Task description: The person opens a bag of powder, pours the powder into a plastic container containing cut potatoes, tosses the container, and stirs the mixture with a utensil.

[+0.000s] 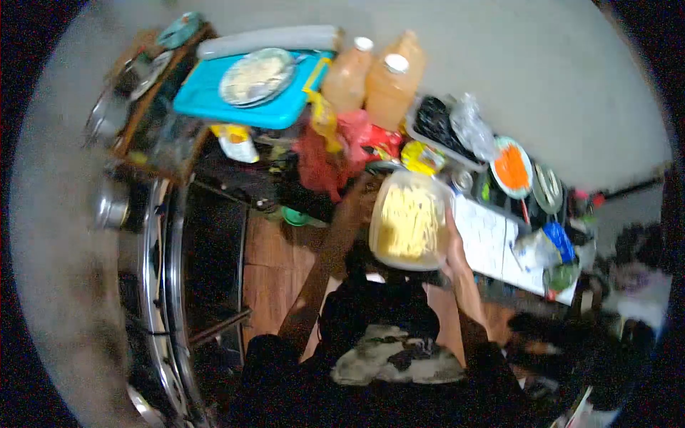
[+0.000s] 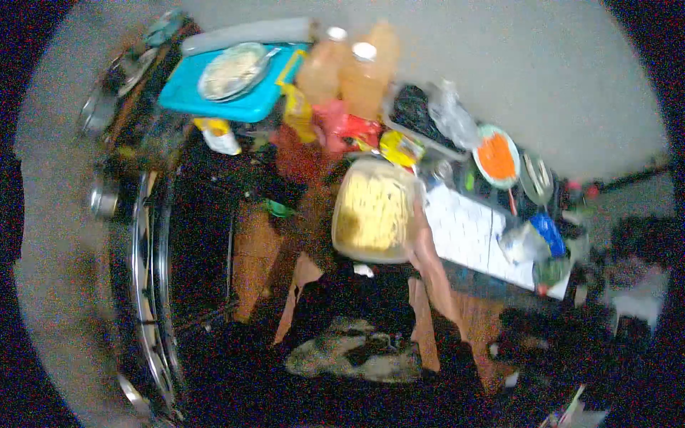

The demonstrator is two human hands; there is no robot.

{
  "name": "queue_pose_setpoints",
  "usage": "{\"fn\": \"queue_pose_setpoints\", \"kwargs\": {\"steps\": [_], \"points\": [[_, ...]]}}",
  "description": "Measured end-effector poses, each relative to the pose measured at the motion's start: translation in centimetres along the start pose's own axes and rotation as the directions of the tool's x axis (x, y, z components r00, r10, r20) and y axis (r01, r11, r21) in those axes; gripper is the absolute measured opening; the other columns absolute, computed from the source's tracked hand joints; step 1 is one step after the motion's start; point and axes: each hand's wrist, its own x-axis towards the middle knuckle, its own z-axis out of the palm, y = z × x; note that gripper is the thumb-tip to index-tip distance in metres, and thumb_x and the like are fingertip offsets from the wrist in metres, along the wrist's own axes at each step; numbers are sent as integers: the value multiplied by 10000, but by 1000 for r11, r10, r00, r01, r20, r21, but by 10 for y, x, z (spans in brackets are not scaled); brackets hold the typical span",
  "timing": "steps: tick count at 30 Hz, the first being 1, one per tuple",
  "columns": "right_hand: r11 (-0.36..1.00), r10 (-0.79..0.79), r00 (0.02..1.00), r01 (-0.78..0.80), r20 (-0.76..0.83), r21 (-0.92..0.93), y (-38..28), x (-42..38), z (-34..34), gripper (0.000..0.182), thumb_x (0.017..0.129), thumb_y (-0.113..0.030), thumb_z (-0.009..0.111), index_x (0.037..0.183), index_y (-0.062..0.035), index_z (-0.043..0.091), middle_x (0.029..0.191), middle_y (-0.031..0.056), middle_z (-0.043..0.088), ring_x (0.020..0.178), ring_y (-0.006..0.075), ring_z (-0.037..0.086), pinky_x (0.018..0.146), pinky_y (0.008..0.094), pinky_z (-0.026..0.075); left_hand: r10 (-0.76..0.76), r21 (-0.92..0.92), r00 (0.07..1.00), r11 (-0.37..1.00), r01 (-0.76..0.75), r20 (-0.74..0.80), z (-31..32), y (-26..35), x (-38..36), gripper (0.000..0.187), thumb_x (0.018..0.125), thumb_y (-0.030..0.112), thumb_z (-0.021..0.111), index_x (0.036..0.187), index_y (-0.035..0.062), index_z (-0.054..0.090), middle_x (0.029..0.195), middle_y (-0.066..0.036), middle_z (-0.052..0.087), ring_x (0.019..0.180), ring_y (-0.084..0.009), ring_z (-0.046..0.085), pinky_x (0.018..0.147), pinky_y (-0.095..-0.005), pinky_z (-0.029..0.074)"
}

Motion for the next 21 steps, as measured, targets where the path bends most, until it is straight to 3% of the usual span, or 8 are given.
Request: {"fn": "queue_pose_setpoints", "kwargs": {"steps": [3, 5, 8, 10, 12, 13, 17, 21], "points": [[979, -176, 978, 185, -110, 85, 6, 11, 24, 609, 930, -470, 308, 1415, -140, 150, 1380, 149, 320, 1214, 276, 404, 976, 401, 385, -161, -214, 978, 968, 131, -131, -19, 4, -13, 590, 911, 363, 455, 1369, 48, 260, 1223, -155, 485, 1087, -245, 499, 946, -391, 390], [959, -279, 944, 285, -176, 6, 12, 11, 37, 613, 930, -476, 299, 1416, -138, 142, 1379, 154, 319, 1223, 282, 391, 971, 411, 391, -102, -310, 940, 951, -4, -326, -28, -16, -22, 616, 913, 385, 443, 1388, 79, 196, 1226, -177, 478, 1031, -249, 536, 876, -409, 461], [973, -230, 965, 231, -129, -4, 13, 8, 44, 670, 910, -525, 313, 1410, -110, 148, 1386, 160, 302, 1235, 292, 368, 1013, 433, 336, -159, -415, 965, 908, 60, -208, -50, -42, -32, 603, 923, 386, 419, 1389, 88, 178, 1253, -190, 450, 1057, -275, 521, 864, -418, 478], [961, -133, 984, 158, -121, 228, 18, 18, 38, 738, 881, -585, 315, 1400, -85, 154, 1396, 164, 275, 1239, 296, 358, 1034, 450, 301, -118, -500, 986, 865, 43, -119, -50, -50, -36, 569, 936, 363, 382, 1387, 89, 168, 1280, -193, 423, 1105, -280, 489, 898, -442, 458], [975, -150, 965, 180, -213, 129, 33, 13, 49, 773, 878, -600, 292, 1381, -27, 165, 1371, 188, 308, 1230, 306, 372, 994, 462, 357, -16, -628, 995, 777, -49, -96, -37, -43, -30, 539, 944, 349, 350, 1381, 82, 177, 1311, -199, 384, 1151, -290, 454, 921, -447, 434], [971, -181, 959, 210, -216, 118, 30, 2, 55, 770, 879, -598, 295, 1378, -24, 173, 1360, 184, 328, 1229, 296, 376, 993, 452, 359, -164, -354, 943, 934, 54, -289, -21, -24, -28, 469, 954, 364, 258, 1363, 133, 259, 1363, -224, 314, 1182, -410, 396, 921, -538, 388], [904, -182, 937, 279, -299, 325, 35, 15, 33, 743, 879, -595, 306, 1371, -47, 214, 1339, 147, 379, 1248, 239, 361, 1000, 398, 362, 14, -387, 994, 921, -55, -108, -15, -21, -33, 566, 944, 396, 317, 1399, 120, 126, 1347, -204, 330, 1164, -316, 438, 948, -443, 393], [932, -246, 914, 315, -323, 181, 36, -11, 67, 712, 898, -565, 276, 1392, -64, 167, 1390, 132, 303, 1265, 261, 334, 1048, 401, 291, 6, -328, 992, 944, -46, -123, -5, -25, -31, 702, 902, 495, 386, 1406, 113, 83, 1361, -187, 312, 1226, -309, 366, 992, -472, 314]]}}
